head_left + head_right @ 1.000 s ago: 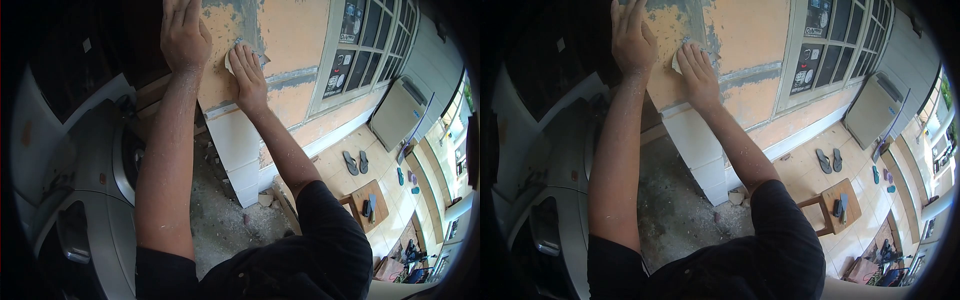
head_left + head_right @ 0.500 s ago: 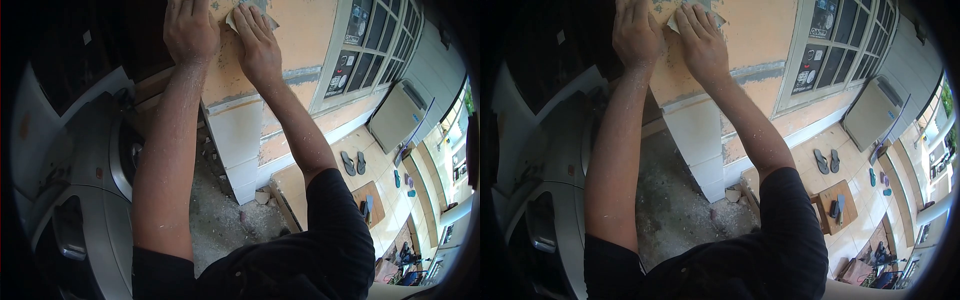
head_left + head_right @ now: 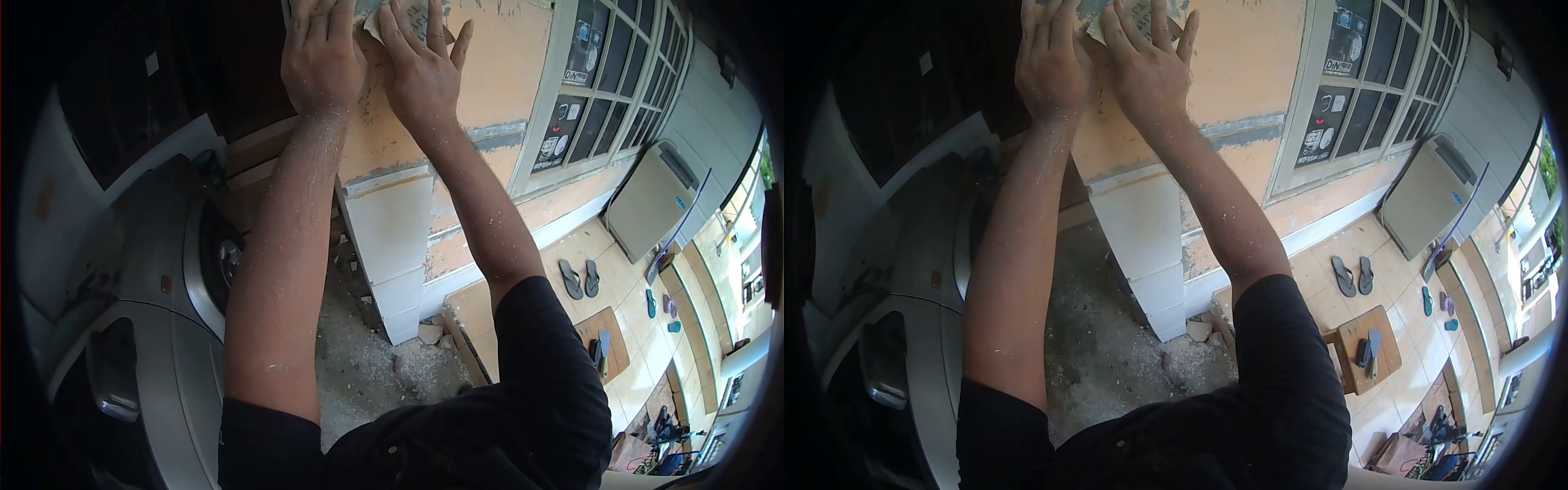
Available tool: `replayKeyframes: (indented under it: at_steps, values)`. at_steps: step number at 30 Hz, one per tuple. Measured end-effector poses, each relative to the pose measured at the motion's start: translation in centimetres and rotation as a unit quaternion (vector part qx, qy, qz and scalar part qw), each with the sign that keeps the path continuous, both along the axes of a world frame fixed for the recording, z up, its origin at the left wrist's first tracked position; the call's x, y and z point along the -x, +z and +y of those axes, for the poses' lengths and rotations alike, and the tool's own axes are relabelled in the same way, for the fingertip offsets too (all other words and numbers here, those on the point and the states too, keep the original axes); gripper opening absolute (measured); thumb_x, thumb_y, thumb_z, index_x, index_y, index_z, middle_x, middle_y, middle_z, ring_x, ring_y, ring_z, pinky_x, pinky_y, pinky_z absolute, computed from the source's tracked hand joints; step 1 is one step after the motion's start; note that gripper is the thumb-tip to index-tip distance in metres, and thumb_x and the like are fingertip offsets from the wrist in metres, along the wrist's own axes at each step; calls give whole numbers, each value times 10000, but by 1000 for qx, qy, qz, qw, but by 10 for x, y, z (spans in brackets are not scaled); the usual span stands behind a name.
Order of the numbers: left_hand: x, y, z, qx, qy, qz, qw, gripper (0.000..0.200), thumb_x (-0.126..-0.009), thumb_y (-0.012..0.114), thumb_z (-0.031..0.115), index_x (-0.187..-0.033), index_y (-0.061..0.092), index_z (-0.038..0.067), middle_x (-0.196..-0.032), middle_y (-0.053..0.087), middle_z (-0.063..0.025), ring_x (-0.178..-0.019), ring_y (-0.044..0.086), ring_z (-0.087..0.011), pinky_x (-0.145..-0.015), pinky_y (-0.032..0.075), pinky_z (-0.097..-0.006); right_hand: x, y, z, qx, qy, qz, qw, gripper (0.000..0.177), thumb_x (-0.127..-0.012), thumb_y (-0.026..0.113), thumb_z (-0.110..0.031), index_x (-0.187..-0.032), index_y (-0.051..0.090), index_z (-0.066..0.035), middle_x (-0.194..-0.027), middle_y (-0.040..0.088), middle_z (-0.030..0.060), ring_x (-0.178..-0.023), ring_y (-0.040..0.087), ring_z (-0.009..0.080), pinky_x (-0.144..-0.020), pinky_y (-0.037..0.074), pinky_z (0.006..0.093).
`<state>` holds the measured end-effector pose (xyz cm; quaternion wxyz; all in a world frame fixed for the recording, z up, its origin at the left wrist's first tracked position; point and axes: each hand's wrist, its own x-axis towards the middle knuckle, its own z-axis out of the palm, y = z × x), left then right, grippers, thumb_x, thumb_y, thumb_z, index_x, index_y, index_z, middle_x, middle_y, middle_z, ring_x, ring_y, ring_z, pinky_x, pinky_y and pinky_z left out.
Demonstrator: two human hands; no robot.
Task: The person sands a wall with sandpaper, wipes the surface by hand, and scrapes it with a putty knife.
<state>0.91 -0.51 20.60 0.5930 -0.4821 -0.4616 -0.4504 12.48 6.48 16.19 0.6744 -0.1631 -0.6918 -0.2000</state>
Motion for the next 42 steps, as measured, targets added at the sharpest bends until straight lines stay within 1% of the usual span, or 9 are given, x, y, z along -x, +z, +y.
replayKeyframes:
  at_steps: [2, 5, 11, 20, 21, 22, 28, 37, 42]
  values:
    - [0, 3, 4, -6, -7, 4, 1000, 427, -940, 662, 64, -1363, 606, 44, -1512, 564, -106, -1464, 449, -389, -1163, 444, -471, -4, 18, -4, 62, -80, -90, 991, 625, -1008, 565, -167, -1609, 404, -231, -1595, 502, 38, -1605, 95, 399, -1169, -63, 785]
    - [-1, -2, -1, 1, -5, 4, 1000, 401, -951, 627, 40, -1351, 612, 39, -1511, 564, -113, -1462, 450, -398, -1159, 446, -474, -13, -41, -9, 54, -66, -34, 996, 595, -934, 600, -88, -1505, 551, -250, -1513, 588, -55, -1557, 303, 367, -1164, -40, 779]
    - [0, -1, -3, -2, 3, -3, 1000, 425, -938, 576, -5, -1359, 602, 46, -1520, 554, -99, -1467, 445, -389, -1169, 441, -456, -7, -186, -29, 234, -31, -69, 969, 659, -936, 566, -23, -1540, 517, -283, -1541, 562, -76, -1584, 200, 420, -1058, -208, 806]
    - [-6, 3, 2, -4, -22, -13, 1000, 399, -958, 578, 19, -1355, 597, 51, -1539, 540, -95, -1468, 440, -388, -1171, 439, -457, -9, 5, 16, 54, 2, 8, 998, 589, -1019, 511, -111, -1558, 479, -347, -1558, 534, -100, -1600, 99, 419, -1014, -219, 841]
    - [0, 0, 3, 0, -6, -4, 1000, 398, -958, 580, 15, -1354, 595, 49, -1541, 538, -99, -1471, 436, -390, -1171, 440, -460, -10, 5, 17, 62, -8, -19, 998, 530, -1069, 502, -192, -1566, 461, -372, -1570, 516, -120, -1601, 75, 421, -1015, -226, 836]
    - [0, -1, 0, 6, -3, -5, 1000, 398, -958, 580, 15, -1354, 595, 49, -1541, 538, -99, -1471, 436, -390, -1171, 440, -460, -10, -11, 11, 57, 17, 5, 998, 654, -959, 526, -21, -1541, 508, -319, -1567, 528, -91, -1602, 111, 411, -1010, -215, 849]
    - [1, 2, 3, -1, 11, -11, 1000, 406, -957, 565, 10, -1359, 594, 61, -1554, 523, -89, -1484, 419, -381, -1174, 440, -451, -5, -220, -18, 257, -36, -58, 964, 734, -884, 521, 38, -1549, 513, -272, -1583, 520, -56, -1584, 151, 464, -1008, -250, 816]
    - [-2, 0, 1, -4, -6, 0, 1000, 402, -964, 566, 25, -1362, 597, 74, -1548, 529, -85, -1481, 424, -374, -1175, 442, -444, -18, -63, 13, 131, 27, 15, 991, 553, -1027, 555, -127, -1549, 504, -304, -1548, 554, -65, -1593, 123, 435, -1026, -245, 811]
    - [-1, -2, 1, -6, -3, 0, 1000, 398, -964, 569, 32, -1358, 603, 79, -1544, 534, -80, -1479, 427, -374, -1168, 446, -445, -24, -156, -2, 231, -46, -58, 970, 504, -1053, 550, -203, -1545, 514, -303, -1559, 539, -63, -1606, 76, 403, -1045, -256, 788]
